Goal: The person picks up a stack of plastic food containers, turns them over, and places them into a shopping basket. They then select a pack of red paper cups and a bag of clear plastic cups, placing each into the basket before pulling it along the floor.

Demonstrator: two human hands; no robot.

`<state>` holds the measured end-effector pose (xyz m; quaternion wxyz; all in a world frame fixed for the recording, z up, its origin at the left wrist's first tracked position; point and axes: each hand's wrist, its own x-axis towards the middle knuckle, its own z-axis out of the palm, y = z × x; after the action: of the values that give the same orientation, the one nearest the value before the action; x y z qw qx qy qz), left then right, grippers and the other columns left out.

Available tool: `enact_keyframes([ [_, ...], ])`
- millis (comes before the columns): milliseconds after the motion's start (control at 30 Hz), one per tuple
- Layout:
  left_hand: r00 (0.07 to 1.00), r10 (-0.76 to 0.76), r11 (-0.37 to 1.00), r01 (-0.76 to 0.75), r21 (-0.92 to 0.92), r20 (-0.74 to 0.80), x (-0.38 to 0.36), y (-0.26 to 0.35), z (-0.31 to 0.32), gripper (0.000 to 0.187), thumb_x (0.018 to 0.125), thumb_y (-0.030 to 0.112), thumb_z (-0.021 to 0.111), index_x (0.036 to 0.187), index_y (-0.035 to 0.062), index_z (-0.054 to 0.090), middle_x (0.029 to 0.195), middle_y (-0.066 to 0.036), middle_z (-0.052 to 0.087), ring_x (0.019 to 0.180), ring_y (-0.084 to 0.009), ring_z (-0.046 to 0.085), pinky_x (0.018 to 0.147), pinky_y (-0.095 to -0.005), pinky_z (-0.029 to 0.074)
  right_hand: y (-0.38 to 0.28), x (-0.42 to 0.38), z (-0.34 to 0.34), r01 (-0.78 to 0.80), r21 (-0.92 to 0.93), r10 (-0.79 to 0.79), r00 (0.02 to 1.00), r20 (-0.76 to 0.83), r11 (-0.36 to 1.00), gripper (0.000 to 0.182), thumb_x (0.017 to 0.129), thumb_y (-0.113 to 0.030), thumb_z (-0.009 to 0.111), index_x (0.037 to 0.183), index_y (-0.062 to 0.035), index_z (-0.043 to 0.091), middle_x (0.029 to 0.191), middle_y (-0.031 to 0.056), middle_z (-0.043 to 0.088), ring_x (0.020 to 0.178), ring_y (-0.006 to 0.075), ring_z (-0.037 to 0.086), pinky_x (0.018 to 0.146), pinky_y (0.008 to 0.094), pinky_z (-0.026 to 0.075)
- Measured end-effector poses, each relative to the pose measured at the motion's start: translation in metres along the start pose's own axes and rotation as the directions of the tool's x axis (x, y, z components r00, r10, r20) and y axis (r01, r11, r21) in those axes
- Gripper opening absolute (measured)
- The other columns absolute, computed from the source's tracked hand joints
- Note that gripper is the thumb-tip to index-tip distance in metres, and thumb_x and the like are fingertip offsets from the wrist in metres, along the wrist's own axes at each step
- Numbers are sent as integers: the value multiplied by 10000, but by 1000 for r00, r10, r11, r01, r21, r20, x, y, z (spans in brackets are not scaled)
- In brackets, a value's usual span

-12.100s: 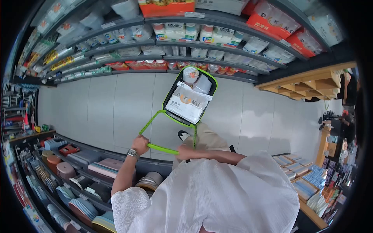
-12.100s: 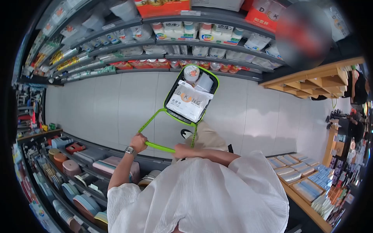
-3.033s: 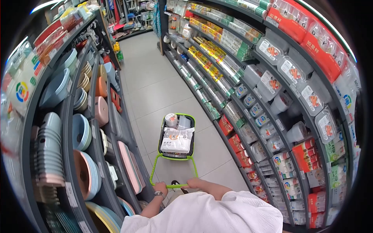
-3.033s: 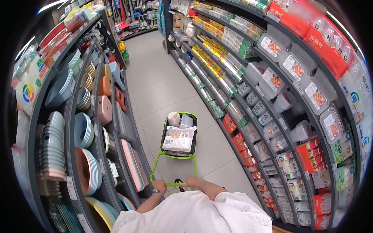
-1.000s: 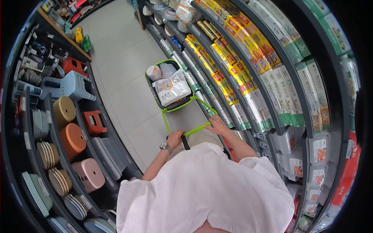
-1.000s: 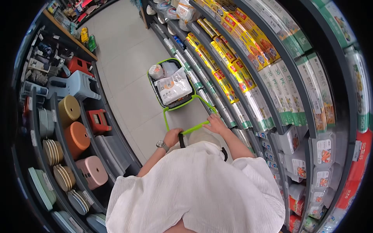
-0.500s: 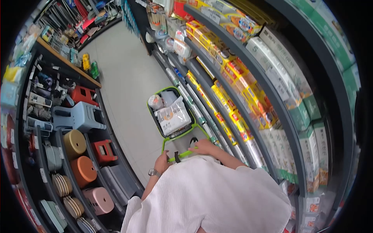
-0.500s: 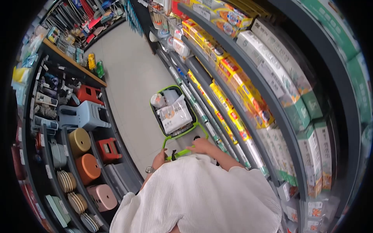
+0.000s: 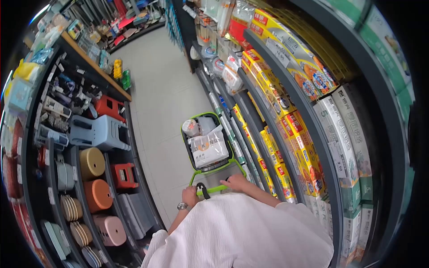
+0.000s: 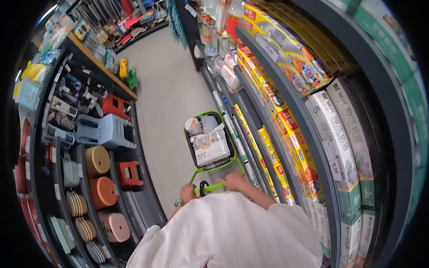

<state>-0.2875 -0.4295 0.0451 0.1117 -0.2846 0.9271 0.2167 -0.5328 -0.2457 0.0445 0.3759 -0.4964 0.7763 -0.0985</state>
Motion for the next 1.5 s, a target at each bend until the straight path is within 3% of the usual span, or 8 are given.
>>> enact_keyframes([
  [367, 955, 204, 977, -184, -109, 218, 9, -34, -1, 296, 813, 359, 703, 969, 109, 725, 881, -157, 736, 808, -357, 717, 695, -490, 554, -20, -18, 25, -186, 25, 188, 977, -97, 982, 683, 973, -586, 425, 860, -6, 767, 891, 250, 713, 891, 437, 683, 848, 526, 532],
  [633, 848, 429, 902, -416, -111, 311, -4, -59, 13, 303, 806, 368, 686, 981, 126, 735, 797, -170, 718, 763, -375, 711, 649, -495, 556, -51, -47, 38, -344, 113, 353, 932, -79, 932, 604, 949, -527, 465, 899, -1, 757, 915, 250, 714, 931, 438, 680, 894, 508, 525],
  [1033, 792, 379, 897, -441, 18, 479, -54, -65, 24, 316, 815, 353, 651, 1031, 135, 728, 863, -174, 737, 823, -351, 729, 693, -484, 565, -89, -97, 84, -386, 122, 404, 891, -209, 914, 492, 908, -429, 501, 815, -16, 751, 827, 235, 709, 808, 434, 684, 777, 517, 540],
  [1100, 776, 496, 867, -423, -262, 390, -63, -72, 28, 343, 815, 388, 645, 1035, 138, 726, 853, -168, 735, 827, -356, 725, 698, -479, 564, -88, -107, 93, -380, 146, 405, 888, -220, 913, 509, 916, -439, 495, 815, -9, 748, 823, 242, 704, 805, 436, 682, 777, 518, 538],
  [1267, 731, 486, 865, -481, -144, 480, -64, -84, 74, 353, 815, 404, 645, 1019, 126, 726, 831, -155, 726, 817, -370, 712, 688, -481, 552, -89, -129, 100, -411, 160, 437, 877, -200, 898, 537, 945, -461, 478, 828, -10, 745, 861, 230, 714, 848, 424, 687, 802, 509, 542],
  [1367, 739, 555, 802, -598, -7, 382, -67, -100, 113, 361, 816, 377, 641, 1008, 77, 702, 857, -198, 709, 822, -378, 699, 720, -492, 543, -78, -135, 117, -338, 198, 380, 894, -239, 920, 538, 947, -455, 483, 823, 2, 739, 856, 232, 715, 850, 428, 689, 804, 510, 544],
  [1467, 808, 533, 837, -547, -14, 251, -88, -107, 137, 363, 844, 326, 594, 978, -5, 656, 880, -265, 680, 844, -431, 670, 773, -529, 519, -74, -152, 123, -275, 172, 308, 929, -207, 946, 529, 952, -441, 483, 814, 2, 739, 843, 230, 715, 837, 429, 690, 794, 514, 545],
  [1500, 956, 205, 969, -170, -178, 208, -102, -102, 142, 361, 859, 301, 558, 984, -30, 628, 900, -297, 667, 873, -463, 653, 797, -546, 503, -71, -158, 129, -273, 178, 307, 929, -206, 946, 529, 952, -441, 483, 814, 2, 739, 843, 230, 715, 837, 429, 690, 794, 514, 545],
])
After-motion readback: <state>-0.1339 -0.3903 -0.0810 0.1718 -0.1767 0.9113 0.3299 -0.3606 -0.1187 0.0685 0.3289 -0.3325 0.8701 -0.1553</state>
